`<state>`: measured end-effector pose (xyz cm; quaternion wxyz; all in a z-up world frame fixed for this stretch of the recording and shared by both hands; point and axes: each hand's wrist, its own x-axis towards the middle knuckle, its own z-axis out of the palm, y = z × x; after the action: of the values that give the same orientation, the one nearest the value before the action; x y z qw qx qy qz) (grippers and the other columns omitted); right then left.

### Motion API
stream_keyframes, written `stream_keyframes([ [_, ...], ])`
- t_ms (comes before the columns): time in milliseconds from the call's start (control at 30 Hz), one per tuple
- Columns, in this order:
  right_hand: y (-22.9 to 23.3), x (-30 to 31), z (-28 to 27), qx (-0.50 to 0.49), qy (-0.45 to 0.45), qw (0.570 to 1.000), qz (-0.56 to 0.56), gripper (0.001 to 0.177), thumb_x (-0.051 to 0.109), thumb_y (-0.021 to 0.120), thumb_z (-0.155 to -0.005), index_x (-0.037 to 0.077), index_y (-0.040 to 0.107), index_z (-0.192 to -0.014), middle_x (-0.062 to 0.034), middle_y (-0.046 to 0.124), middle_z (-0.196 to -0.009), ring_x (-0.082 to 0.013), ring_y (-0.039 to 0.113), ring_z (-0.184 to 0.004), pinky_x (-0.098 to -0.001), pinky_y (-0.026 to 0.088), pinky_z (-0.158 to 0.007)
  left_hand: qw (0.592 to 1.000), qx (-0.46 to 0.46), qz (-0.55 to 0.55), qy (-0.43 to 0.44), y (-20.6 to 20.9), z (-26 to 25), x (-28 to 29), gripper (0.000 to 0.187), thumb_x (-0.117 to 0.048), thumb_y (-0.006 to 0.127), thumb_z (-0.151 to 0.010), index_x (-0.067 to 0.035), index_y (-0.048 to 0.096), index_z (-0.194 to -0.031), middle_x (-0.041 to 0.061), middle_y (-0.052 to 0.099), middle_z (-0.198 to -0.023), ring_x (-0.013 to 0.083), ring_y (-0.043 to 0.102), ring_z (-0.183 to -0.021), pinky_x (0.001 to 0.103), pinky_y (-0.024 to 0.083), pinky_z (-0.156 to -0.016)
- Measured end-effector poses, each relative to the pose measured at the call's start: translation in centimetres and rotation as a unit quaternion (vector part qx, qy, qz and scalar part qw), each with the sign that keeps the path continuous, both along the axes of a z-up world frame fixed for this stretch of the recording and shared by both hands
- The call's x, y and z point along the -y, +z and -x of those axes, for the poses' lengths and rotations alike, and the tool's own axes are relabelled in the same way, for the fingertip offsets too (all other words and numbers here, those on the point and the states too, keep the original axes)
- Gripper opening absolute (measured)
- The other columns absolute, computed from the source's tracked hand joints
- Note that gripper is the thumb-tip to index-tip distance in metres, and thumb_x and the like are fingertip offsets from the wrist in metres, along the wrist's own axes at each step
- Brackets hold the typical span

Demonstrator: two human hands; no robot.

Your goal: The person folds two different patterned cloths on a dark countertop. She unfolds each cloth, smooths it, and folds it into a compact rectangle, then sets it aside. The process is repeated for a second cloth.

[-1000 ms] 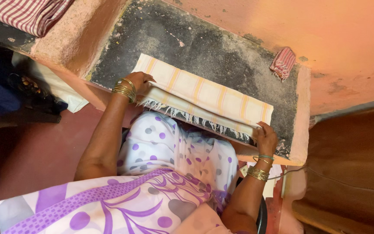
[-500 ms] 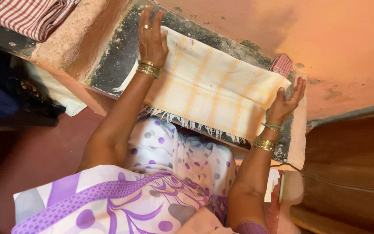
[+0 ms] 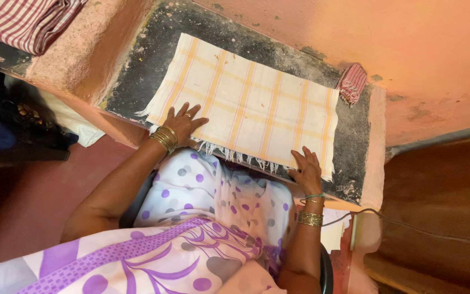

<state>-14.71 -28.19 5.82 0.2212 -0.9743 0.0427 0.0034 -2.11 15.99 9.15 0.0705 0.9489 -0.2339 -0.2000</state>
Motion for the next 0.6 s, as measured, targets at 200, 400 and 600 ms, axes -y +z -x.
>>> stream_keyframes([
  [200,-0.5,-0.4,-0.7,0.062,-0.046,0.997,-0.016,0.032,0.014,0.073,-0.087,0.018,0.077,-0.118,-0.0110,0.058,-0.148,-0.0360,0.056,-0.127,-0.0439,0.045,-0.109,0.992,0.077,0.093,0.025,-4.7,-1.4,-0.8,0.048,-0.032,0.073,-0.088,-0.035,0.063,-0.135,0.002,0.036,-0.162,0.0301,0.027,-0.152,0.062,0.032,-0.111],
  [400,0.0,-0.3,-2.3,0.098,-0.113,0.985,-0.084,0.021,0.021,0.061,-0.103,0.015,0.075,-0.117,-0.0083,0.078,-0.125,-0.0252,0.075,-0.108,-0.0393,0.059,-0.100,0.976,0.131,0.158,0.068,-6.6,-2.5,-0.3,0.021,-0.031,0.065,-0.099,-0.025,0.078,-0.115,0.000,0.058,-0.152,0.0282,0.047,-0.144,0.051,0.042,-0.111],
  [600,1.6,-2.6,-1.3,0.014,0.013,0.998,-0.057,0.033,0.016,0.079,-0.073,0.012,0.077,-0.106,-0.0115,0.059,-0.142,-0.0328,0.048,-0.133,-0.0441,0.040,-0.109,0.981,0.110,0.158,-0.033,-4.6,-0.5,1.4,0.057,-0.045,0.080,-0.076,-0.021,0.069,-0.126,0.007,0.043,-0.155,0.0308,0.035,-0.144,0.055,0.034,-0.109],
])
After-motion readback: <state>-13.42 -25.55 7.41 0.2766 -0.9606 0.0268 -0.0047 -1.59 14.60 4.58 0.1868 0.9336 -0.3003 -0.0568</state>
